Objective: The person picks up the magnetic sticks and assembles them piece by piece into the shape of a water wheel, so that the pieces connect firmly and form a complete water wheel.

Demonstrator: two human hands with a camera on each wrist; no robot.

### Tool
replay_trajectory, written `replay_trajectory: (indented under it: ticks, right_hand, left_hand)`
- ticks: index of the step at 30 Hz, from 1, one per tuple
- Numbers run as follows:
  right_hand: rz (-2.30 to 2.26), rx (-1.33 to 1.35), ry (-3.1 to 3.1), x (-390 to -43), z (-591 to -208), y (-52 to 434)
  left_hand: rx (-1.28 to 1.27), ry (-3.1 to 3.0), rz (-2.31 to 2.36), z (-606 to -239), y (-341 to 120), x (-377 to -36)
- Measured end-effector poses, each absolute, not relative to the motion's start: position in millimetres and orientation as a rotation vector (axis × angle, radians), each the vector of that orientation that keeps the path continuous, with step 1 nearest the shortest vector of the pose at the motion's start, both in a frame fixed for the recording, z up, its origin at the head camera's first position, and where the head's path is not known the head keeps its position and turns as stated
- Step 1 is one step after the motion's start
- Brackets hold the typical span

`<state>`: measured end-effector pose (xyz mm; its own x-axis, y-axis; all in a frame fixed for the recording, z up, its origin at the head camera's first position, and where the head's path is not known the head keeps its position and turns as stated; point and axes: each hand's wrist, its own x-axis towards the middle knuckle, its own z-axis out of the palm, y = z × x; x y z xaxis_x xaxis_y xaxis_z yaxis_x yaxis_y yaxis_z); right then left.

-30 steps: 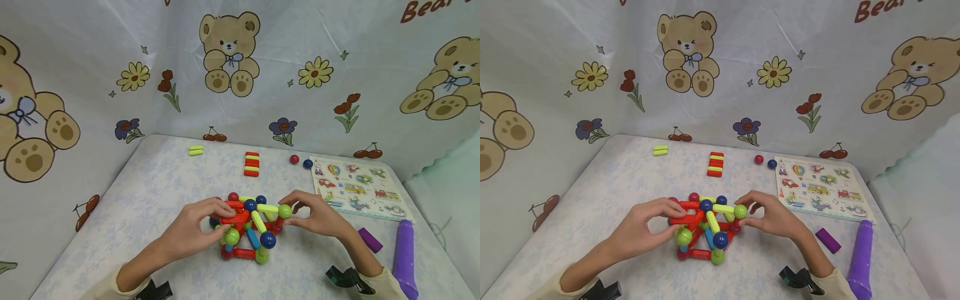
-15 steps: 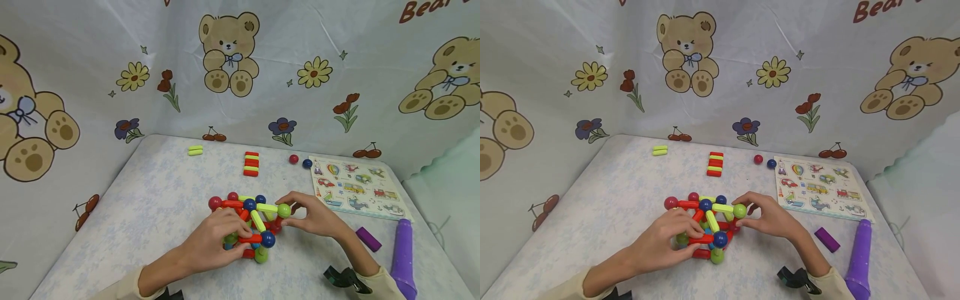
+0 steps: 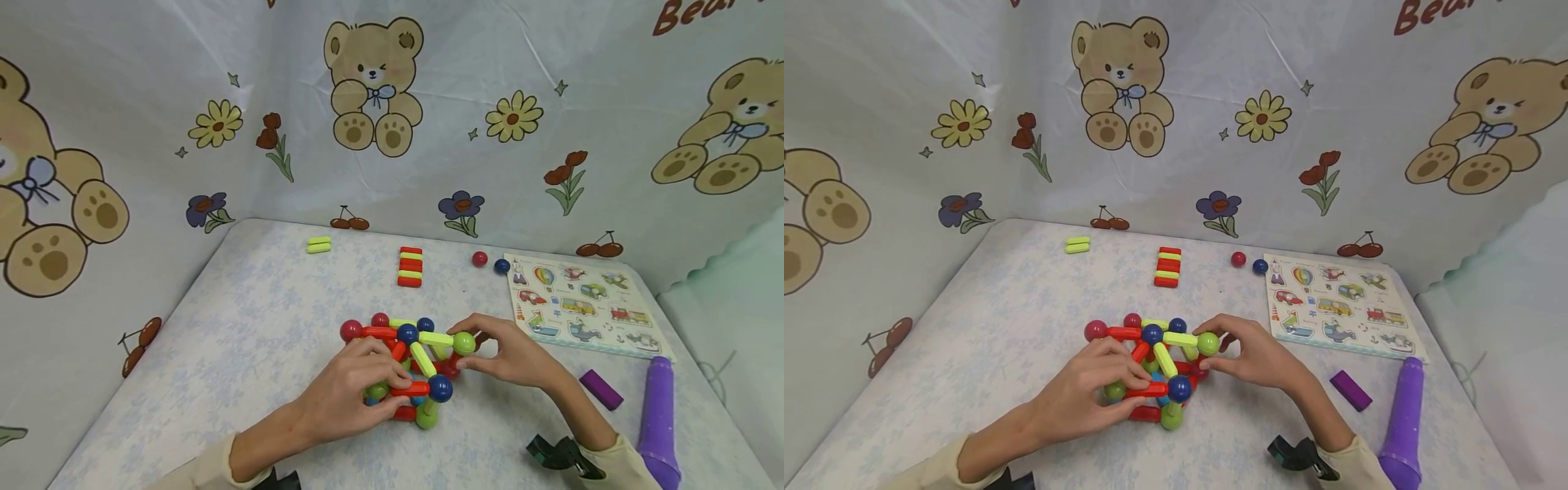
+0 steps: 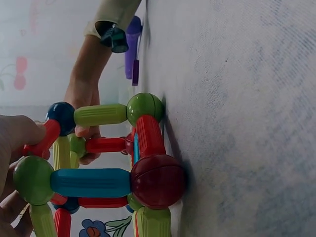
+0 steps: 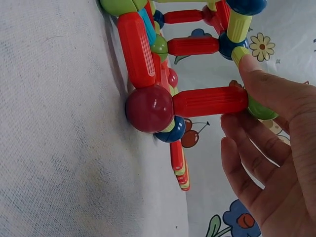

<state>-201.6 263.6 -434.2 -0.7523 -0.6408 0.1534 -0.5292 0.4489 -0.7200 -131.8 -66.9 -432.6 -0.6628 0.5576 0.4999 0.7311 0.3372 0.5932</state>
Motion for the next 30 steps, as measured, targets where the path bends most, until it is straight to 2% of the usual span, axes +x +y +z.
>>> replay_trajectory:
  ticks: [13,18,23,30]
  right_hand:
    - [-1.188,-1.045,2.55,-202.6,-433.9,264.4]
    - [-1.188,-1.033,2.545,-202.3,-434.1,264.8]
    - [-1.195,-1.035,2.542,-201.8,-433.9,265.6]
    - [-1.21,-1.059,2.535,-202.3,-436.2,266.8]
  left_hand:
    - [-1.184,-2.38,-1.111,-435.1,-66.9,-135.4]
    - [-1.188,-2.316,-1.09,-428.8,-76.9,-147.1]
    - [-1.007,-2.323,-1.044,-410.7,-103.7,-188.3]
    - [-0.733,-2.572,-0.9,-417.0,-154.7,-284.1]
